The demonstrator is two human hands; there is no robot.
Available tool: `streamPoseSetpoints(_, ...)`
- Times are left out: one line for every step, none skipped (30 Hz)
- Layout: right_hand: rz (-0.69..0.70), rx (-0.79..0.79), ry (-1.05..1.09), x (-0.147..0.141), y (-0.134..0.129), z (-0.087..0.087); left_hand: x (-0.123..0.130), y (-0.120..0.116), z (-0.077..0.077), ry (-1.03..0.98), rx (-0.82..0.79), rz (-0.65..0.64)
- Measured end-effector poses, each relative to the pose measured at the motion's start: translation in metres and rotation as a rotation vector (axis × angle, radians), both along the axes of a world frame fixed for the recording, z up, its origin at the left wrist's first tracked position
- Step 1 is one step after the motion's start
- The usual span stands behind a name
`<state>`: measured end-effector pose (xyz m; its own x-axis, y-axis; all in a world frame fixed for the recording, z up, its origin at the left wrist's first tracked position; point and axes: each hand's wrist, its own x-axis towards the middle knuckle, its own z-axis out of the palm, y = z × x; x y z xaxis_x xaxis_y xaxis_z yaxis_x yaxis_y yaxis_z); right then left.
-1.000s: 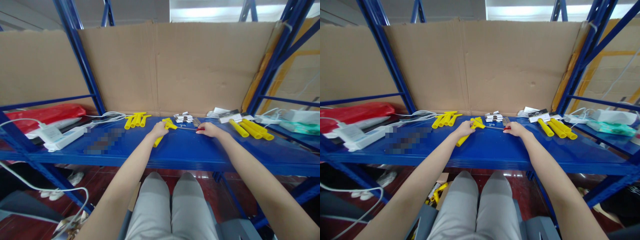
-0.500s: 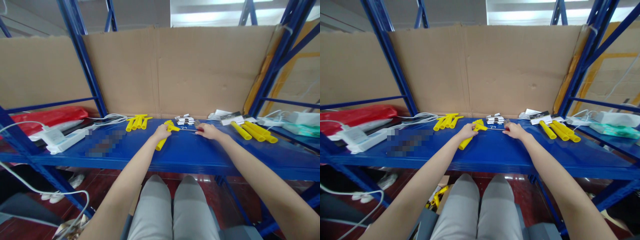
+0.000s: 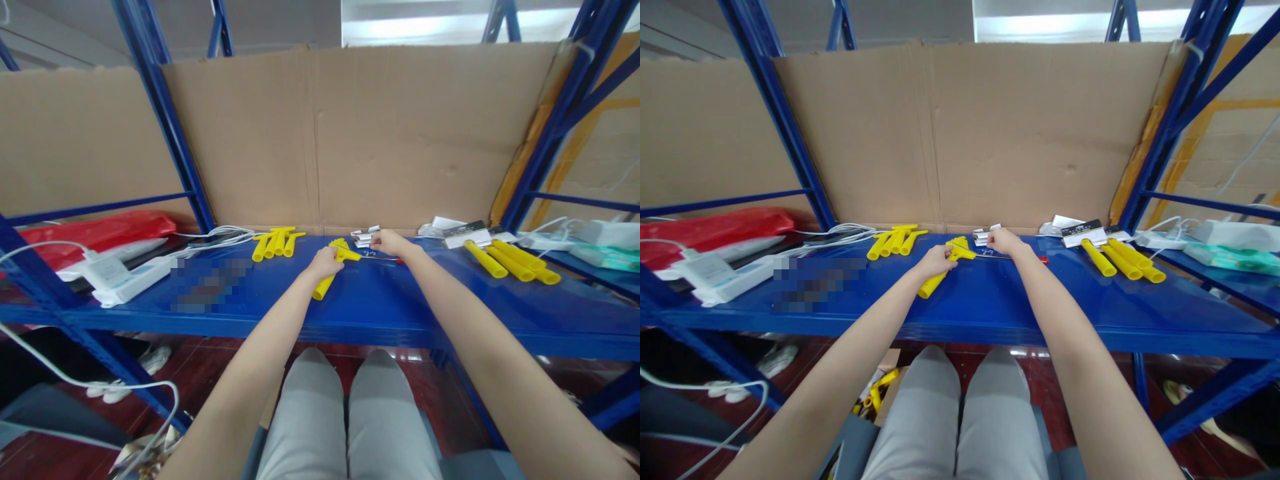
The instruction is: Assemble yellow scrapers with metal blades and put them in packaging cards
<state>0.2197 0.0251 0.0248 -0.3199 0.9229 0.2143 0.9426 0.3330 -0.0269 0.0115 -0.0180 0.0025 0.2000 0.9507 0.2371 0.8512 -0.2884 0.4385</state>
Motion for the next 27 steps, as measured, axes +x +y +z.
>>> streamPoseSetpoints(-0.016, -0.011, 0.008, -0.004, 0.002, -0.001, 0.000, 0.000, 0.000, 0.003, -0.003, -0.006)
streamPoseSetpoints(-0.037, -0.018, 0.012, -0.006, 0.004, -0.002, 0.000, 0.000, 0.000, 0.006, -0.005, -0.013)
streamPoseSetpoints(-0.061, -0.022, 0.013, -0.009, 0.005, -0.004, 0.000, -0.001, 0.000, 0.008, -0.006, -0.020)
streamPoseSetpoints(-0.086, -0.018, 0.016, -0.010, 0.005, -0.005, 0.000, -0.001, 0.000, 0.008, -0.003, -0.025)
streamPoseSetpoints(-0.108, -0.008, 0.021, -0.010, 0.004, -0.007, 0.000, -0.001, 0.000, 0.007, 0.001, -0.027)
streamPoseSetpoints(-0.126, 0.006, 0.026, -0.010, 0.004, -0.008, 0.001, -0.002, 0.000, 0.005, 0.006, -0.026)
streamPoseSetpoints(-0.138, 0.020, 0.028, -0.009, 0.003, -0.009, 0.001, -0.002, 0.000, 0.004, 0.009, -0.022)
streamPoseSetpoints(-0.145, 0.030, 0.027, -0.008, 0.003, -0.009, 0.001, -0.002, 0.000, 0.002, 0.009, -0.018)
streamPoseSetpoints(-0.146, 0.032, 0.022, -0.007, 0.003, -0.010, 0.001, -0.002, 0.000, 0.001, 0.007, -0.015)
streamPoseSetpoints(-0.142, 0.028, 0.015, -0.006, 0.003, -0.011, 0.001, -0.002, 0.000, 0.000, 0.006, -0.014)
streamPoseSetpoints(-0.137, 0.018, 0.009, -0.005, 0.003, -0.011, 0.001, -0.001, -0.001, 0.002, 0.006, -0.013)
streamPoseSetpoints(-0.131, 0.009, 0.007, -0.004, 0.004, -0.012, 0.001, 0.000, -0.001, 0.006, 0.006, -0.015)
streamPoseSetpoints(-0.126, 0.001, 0.011, -0.004, 0.005, -0.013, 0.001, 0.000, -0.001, 0.012, 0.006, -0.018)
streamPoseSetpoints(-0.120, -0.008, 0.020, -0.004, 0.006, -0.014, 0.001, 0.001, -0.002, 0.018, 0.005, -0.020)
streamPoseSetpoints(-0.114, -0.014, 0.030, -0.004, 0.008, -0.014, 0.000, 0.002, -0.002, 0.023, 0.003, -0.021)
streamPoseSetpoints(-0.106, -0.019, 0.039, -0.004, 0.009, -0.015, 0.000, 0.002, -0.002, 0.025, 0.003, -0.023)
streamPoseSetpoints(-0.099, -0.023, 0.047, -0.005, 0.011, -0.016, 0.000, 0.002, -0.002, 0.025, 0.003, -0.023)
streamPoseSetpoints(-0.092, -0.028, 0.055, -0.005, 0.012, -0.017, 0.000, 0.002, -0.002, 0.021, 0.006, -0.023)
streamPoseSetpoints(-0.092, -0.033, 0.062, -0.006, 0.014, -0.017, 0.000, 0.002, -0.002, 0.017, 0.011, -0.023)
streamPoseSetpoints(-0.094, -0.039, 0.066, -0.006, 0.015, -0.018, 0.000, 0.002, -0.002, 0.015, 0.017, -0.023)
streamPoseSetpoints(-0.098, -0.044, 0.068, -0.007, 0.016, -0.018, 0.000, 0.002, -0.002, 0.018, 0.018, -0.024)
streamPoseSetpoints(-0.103, -0.050, 0.066, -0.008, 0.017, -0.019, 0.000, 0.002, -0.002, 0.026, 0.017, -0.025)
streamPoseSetpoints(-0.109, -0.054, 0.061, -0.008, 0.018, -0.019, 0.000, 0.001, -0.002, 0.038, 0.014, -0.028)
streamPoseSetpoints(-0.113, -0.056, 0.055, -0.009, 0.019, -0.019, 0.000, 0.001, -0.001, 0.051, 0.011, -0.030)
streamPoseSetpoints(-0.117, -0.054, 0.050, -0.010, 0.019, -0.019, 0.000, 0.001, -0.001, 0.061, 0.010, -0.030)
streamPoseSetpoints(-0.118, -0.050, 0.046, -0.010, 0.020, -0.019, 0.000, 0.001, -0.001, 0.067, 0.010, -0.029)
streamPoseSetpoints(-0.121, -0.045, 0.042, -0.011, 0.021, -0.019, 0.001, 0.001, -0.001, 0.069, 0.011, -0.028)
